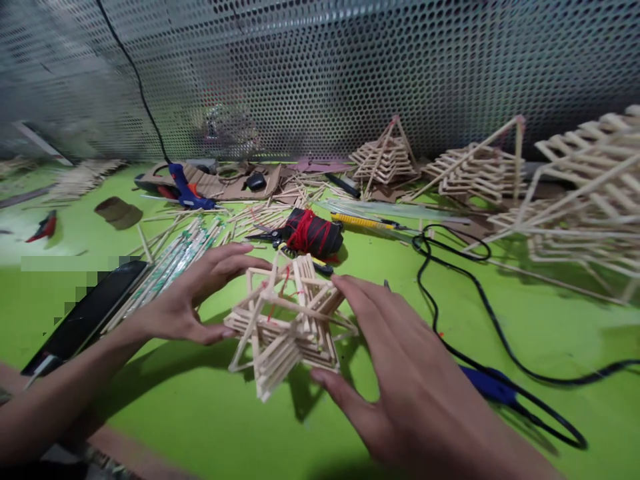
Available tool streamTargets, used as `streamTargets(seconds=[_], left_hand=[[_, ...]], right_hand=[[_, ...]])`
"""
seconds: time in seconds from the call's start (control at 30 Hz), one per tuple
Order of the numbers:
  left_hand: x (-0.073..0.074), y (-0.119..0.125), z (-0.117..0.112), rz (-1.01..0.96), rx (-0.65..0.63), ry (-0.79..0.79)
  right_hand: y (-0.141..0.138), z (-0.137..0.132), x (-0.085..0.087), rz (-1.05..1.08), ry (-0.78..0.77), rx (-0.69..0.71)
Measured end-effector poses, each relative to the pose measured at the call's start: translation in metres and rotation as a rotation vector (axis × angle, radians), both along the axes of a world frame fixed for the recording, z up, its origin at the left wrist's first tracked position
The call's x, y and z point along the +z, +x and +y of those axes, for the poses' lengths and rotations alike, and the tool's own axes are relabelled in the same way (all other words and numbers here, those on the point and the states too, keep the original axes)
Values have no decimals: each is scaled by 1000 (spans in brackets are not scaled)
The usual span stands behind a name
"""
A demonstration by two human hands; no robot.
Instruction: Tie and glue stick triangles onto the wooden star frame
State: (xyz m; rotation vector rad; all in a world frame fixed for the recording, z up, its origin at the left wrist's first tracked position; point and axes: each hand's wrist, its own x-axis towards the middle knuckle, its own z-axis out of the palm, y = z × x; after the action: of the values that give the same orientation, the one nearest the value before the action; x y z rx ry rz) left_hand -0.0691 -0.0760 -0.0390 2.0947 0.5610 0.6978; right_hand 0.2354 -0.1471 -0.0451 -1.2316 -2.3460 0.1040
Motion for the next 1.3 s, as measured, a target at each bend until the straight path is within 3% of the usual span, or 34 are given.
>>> streamTargets(seconds=[0.17, 0.37, 0.5, 0.67, 0.77, 0.9, 1.07, 1.3], left_hand=[[-3, 3, -2, 100, 6, 7], [-13, 5, -4, 340, -27, -101], [-7, 3, 0, 448, -102, -79], [18, 12, 8, 315, 47, 168], [31, 27, 11, 356, 11, 226], [36, 49, 10, 463, -39, 101], [32, 61, 6, 436, 83, -139], [32, 62, 3, 563, 69, -52]], right_hand=[[4, 2, -8, 35, -33, 20], [5, -2, -36, -32, -150, 34], [5, -4, -48, -80, -154, 38], [4, -2, -48, -67, -152, 55], [3, -1, -49, -66, -158, 60], [4, -1, -51, -47, -150, 64], [4, -1, -51, -24, -141, 75], [0, 2, -50, -33, -145, 83]])
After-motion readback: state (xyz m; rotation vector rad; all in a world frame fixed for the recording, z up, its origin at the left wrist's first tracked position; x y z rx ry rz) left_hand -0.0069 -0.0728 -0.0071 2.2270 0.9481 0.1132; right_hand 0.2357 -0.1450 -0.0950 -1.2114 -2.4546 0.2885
